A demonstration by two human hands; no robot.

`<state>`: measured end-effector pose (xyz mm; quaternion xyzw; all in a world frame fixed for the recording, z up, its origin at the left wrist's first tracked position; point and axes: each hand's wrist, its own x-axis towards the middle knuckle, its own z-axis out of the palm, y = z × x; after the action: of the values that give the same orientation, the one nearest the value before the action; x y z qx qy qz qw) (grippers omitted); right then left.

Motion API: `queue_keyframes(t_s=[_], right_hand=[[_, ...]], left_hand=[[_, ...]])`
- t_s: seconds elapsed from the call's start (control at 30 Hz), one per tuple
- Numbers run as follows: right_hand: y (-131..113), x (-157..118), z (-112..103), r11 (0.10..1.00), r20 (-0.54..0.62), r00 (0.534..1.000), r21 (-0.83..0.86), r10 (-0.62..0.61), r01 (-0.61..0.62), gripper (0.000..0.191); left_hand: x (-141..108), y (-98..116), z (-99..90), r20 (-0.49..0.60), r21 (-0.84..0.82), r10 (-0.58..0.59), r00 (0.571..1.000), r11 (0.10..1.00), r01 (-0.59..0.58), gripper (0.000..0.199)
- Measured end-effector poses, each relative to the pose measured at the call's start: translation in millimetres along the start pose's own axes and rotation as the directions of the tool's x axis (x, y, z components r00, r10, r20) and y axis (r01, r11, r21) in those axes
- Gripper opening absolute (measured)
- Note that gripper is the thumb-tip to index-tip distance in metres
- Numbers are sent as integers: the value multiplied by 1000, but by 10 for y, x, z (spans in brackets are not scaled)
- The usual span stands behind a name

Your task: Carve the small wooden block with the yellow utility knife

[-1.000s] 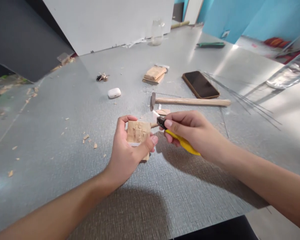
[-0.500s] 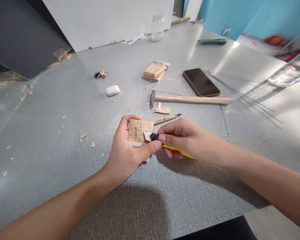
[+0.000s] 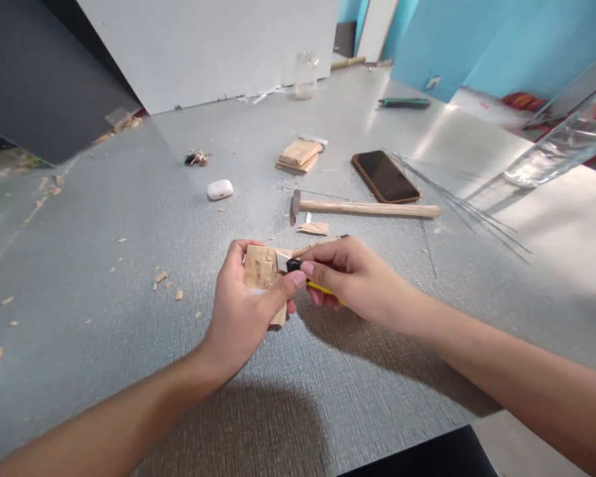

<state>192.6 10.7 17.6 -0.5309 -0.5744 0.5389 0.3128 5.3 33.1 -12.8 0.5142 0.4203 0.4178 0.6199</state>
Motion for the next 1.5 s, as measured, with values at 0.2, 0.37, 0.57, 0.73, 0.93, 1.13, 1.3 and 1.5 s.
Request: queue_keyframes(t_s=[0.2, 0.37, 0.57, 0.73, 0.93, 1.13, 1.3, 1.5], right_hand=[[32, -25, -77, 1000, 161, 987, 26, 2, -6, 25], [16, -18, -70, 996, 163, 987, 88, 13, -28, 27], [1, -63, 40, 988, 22, 997, 144, -68, 64, 33], [-10, -60, 134, 985, -146, 986, 134, -85, 104, 37], [-29, -7, 107, 990, -80, 995, 121, -66, 75, 38], [-27, -22, 7, 993, 47, 997, 105, -61, 56, 37], [-31, -30, -28, 991, 124, 990, 123, -62, 46, 30], [-16, -41, -65, 992, 163, 986, 129, -23, 2, 33]], left_hand=[[-43, -10, -13, 32, -19, 23, 999, 1000, -22, 68], [-38, 1, 10, 36, -12, 43, 998, 999, -42, 60], [-45, 39, 38, -23, 38, 117, 993, 992, -116, 53], [-29, 29, 45, -45, 85, 87, 995, 993, -83, 48], [2, -36, 20, -66, 61, 102, 993, 993, -98, 47], [-29, -8, 19, 5, -2, 96, 995, 995, -96, 48], [-70, 11, 23, 58, 13, 91, 994, 996, -92, 47], [-91, -10, 26, 49, 69, 131, 990, 989, -134, 45]])
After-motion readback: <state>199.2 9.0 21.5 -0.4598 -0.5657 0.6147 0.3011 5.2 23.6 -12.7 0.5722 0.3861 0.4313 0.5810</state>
